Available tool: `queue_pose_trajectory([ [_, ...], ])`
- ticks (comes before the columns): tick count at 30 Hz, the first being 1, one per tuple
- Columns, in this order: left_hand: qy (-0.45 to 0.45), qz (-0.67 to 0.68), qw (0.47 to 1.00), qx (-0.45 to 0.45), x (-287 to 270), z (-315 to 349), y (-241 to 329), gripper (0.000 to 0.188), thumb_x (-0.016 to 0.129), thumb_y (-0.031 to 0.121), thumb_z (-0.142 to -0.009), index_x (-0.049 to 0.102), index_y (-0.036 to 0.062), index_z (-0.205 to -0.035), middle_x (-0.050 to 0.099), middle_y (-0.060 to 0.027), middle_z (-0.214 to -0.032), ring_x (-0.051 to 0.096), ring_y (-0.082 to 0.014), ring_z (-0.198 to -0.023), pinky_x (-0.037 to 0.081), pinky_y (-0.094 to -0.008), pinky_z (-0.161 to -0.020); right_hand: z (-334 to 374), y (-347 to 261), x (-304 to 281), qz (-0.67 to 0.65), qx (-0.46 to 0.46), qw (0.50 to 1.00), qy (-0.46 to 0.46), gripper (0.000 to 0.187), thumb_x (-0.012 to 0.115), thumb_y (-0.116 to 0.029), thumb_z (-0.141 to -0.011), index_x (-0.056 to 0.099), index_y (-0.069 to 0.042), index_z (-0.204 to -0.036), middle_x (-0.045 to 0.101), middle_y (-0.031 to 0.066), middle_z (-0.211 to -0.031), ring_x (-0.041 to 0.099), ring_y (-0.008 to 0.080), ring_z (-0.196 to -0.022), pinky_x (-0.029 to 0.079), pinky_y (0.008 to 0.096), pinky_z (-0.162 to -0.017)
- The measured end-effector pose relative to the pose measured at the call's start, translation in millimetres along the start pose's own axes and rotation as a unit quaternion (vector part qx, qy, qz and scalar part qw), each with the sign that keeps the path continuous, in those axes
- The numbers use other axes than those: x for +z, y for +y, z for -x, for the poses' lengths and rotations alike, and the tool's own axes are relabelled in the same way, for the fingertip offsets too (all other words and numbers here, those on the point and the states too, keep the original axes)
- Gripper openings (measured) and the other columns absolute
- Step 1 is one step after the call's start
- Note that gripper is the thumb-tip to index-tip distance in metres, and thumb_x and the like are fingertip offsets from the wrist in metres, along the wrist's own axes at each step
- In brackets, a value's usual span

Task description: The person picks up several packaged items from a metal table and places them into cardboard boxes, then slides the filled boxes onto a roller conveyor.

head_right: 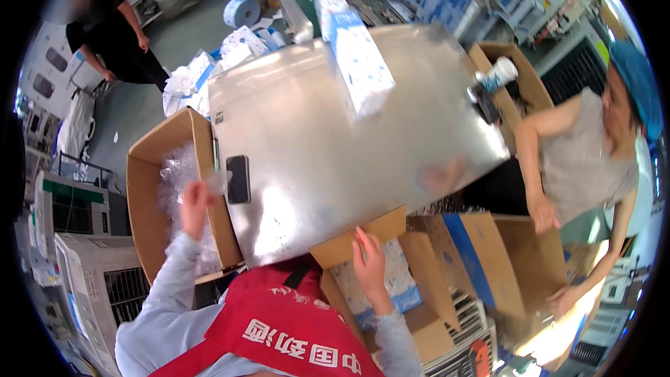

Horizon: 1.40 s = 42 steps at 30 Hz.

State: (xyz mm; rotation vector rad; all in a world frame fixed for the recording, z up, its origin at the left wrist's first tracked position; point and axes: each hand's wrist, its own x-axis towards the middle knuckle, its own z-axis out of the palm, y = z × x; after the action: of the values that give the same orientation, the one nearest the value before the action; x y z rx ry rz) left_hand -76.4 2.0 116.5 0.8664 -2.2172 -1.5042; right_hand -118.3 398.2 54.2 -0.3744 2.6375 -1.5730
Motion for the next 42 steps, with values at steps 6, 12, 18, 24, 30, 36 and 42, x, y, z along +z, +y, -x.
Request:
queue_pose_trajectory([
  [6,0.085,-0.546,0.828,-0.098,-100,-1,-52,0.091,0.076,0.02,-0.074,0.024,0.0004,-0.146,0.063,-0.0203,-0.102,0.055,-0.04,-0.104,0.041,-0.0461,-0.092,-294,-63,3,0.369,-0.174,0.907,0.101,0.099,0.08,-0.036,-0.07,0.025,-0.012,-0.148,0.041,0.0269,-0.133,0.039,0.0412,-0.125,0.036,0.0481,-0.1],
  [12,0.024,-0.213,0.96,0.181,15,-53,-44,0.072,0.074,0.019,-0.079,0.039,-0.0026,-0.137,0.049,-0.0243,-0.127,0.045,-0.0412,-0.117,0.036,-0.0457,-0.101,-370,-67,21,0.286,0.083,0.93,-0.216,0.121,0.08,-0.034,-0.064,0.0,-0.006,-0.15,0.049,0.0311,-0.126,0.051,0.0405,-0.117,0.045,0.0436,-0.094],
  [18,-0.056,-0.198,0.942,0.264,126,-124,54,0.095,0.071,0.056,-0.074,0.029,0.0114,-0.147,0.012,-0.0329,-0.15,0.014,-0.056,-0.135,0.022,-0.0606,-0.107,-361,-109,58,0.108,0.024,0.96,-0.257,0.121,0.082,-0.047,-0.067,0.008,0.005,-0.148,0.036,0.0299,-0.142,0.043,0.0347,-0.127,0.034,0.0388,-0.106],
  [24,-0.073,-0.324,0.908,0.257,180,-129,74,0.084,0.066,0.039,-0.074,0.032,0.0108,-0.146,0.016,-0.0297,-0.151,0.014,-0.0527,-0.137,0.023,-0.0637,-0.104,-524,-60,52,0.515,-0.137,0.837,0.125,0.123,0.08,-0.057,-0.06,0.013,-0.003,-0.149,0.033,0.0291,-0.141,0.039,0.044,-0.127,0.036,0.0434,-0.104],
  [30,-0.039,-0.362,0.898,0.247,190,-151,74,0.084,0.062,0.042,-0.078,0.03,0.0035,-0.145,0.015,-0.0302,-0.151,0.009,-0.05,-0.14,0.015,-0.0652,-0.107,-495,-51,39,0.404,0.007,0.905,-0.132,0.126,0.084,-0.043,-0.059,0.006,0.004,-0.147,0.037,0.0294,-0.139,0.04,0.0448,-0.127,0.037,0.0436,-0.104],
  [36,-0.041,-0.353,0.905,0.234,182,-131,78,0.097,0.048,0.072,-0.079,0.033,0.0013,-0.144,0.016,-0.0298,-0.151,0.007,-0.0474,-0.141,0.01,-0.0662,-0.107,-420,-91,56,0.159,0.014,0.946,-0.284,0.119,0.077,-0.063,-0.062,0.026,0.01,-0.142,0.023,0.0271,-0.149,0.022,0.0434,-0.138,0.022,0.0455,-0.112],
  [42,-0.068,-0.317,0.906,0.273,182,-116,73,0.085,0.059,0.065,-0.078,0.035,0.0183,-0.146,0.017,-0.0269,-0.151,0.011,-0.048,-0.14,0.014,-0.0673,-0.105,-529,-57,88,0.43,-0.132,0.892,0.037,0.099,0.073,-0.057,-0.069,0.029,-0.015,-0.147,0.029,0.0286,-0.145,0.037,0.0512,-0.124,0.03,0.0556,-0.103],
])
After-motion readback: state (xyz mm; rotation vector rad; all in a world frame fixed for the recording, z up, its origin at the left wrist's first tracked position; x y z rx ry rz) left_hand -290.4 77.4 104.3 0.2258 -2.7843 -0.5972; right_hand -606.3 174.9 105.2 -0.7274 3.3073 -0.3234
